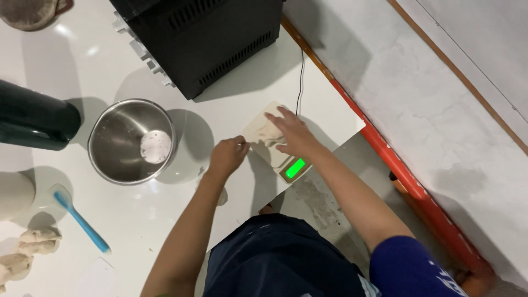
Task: Weighing portions of dough on a digital scale and shaping them.
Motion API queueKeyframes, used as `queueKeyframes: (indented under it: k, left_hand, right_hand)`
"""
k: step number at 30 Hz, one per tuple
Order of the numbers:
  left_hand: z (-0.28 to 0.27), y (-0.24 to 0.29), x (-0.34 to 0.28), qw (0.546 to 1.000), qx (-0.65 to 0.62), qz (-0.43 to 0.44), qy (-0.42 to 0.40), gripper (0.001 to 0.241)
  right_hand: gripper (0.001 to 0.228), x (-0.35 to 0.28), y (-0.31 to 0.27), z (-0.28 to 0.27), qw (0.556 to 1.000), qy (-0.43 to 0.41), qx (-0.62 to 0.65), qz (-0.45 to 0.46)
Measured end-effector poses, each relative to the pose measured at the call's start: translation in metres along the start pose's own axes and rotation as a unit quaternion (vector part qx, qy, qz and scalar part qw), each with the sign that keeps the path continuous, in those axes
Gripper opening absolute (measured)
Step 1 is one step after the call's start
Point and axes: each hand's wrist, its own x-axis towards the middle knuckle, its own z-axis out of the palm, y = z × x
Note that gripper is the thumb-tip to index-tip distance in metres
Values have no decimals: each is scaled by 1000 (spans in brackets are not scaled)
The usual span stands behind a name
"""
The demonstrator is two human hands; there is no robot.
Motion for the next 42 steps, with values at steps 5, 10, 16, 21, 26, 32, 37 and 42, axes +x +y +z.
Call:
queueKeyframes:
  k: [5, 10, 16, 21, 26, 32, 37, 42]
  left_hand:
    - [-5, 7, -5, 999, -29, 14, 0, 31]
    - [14, -56, -62, 998, 55, 17, -25, 46]
    - [66, -109, -145, 970, 243, 11, -3, 80]
    - [59, -110, -149, 957, 281, -61, -36, 82]
    - [21, -143, -97, 972, 1, -207, -112, 50]
    - [1, -107, -96, 977, 115, -181, 14, 47]
    - [-17, -63, -86, 972, 130, -46, 188, 42]
    - [-43, 28, -80, 968, -103, 123, 195, 23]
  right_hand:
    - [88, 29, 36, 33, 998, -59, -33, 5]
    - [78, 24, 33, 24, 996, -87, 8, 30]
    - [80, 29, 30, 18, 996, -85, 27, 26]
    - [68, 30, 14, -9, 959, -45, 212, 184]
    - [66, 9, 61, 6, 781, 3, 590, 204]
    - [68, -32, 48, 6, 576, 3, 811, 99]
    - [69, -54, 54, 28, 473, -59, 879, -7]
    - [82, -58, 8, 10, 351, -113, 929, -36]
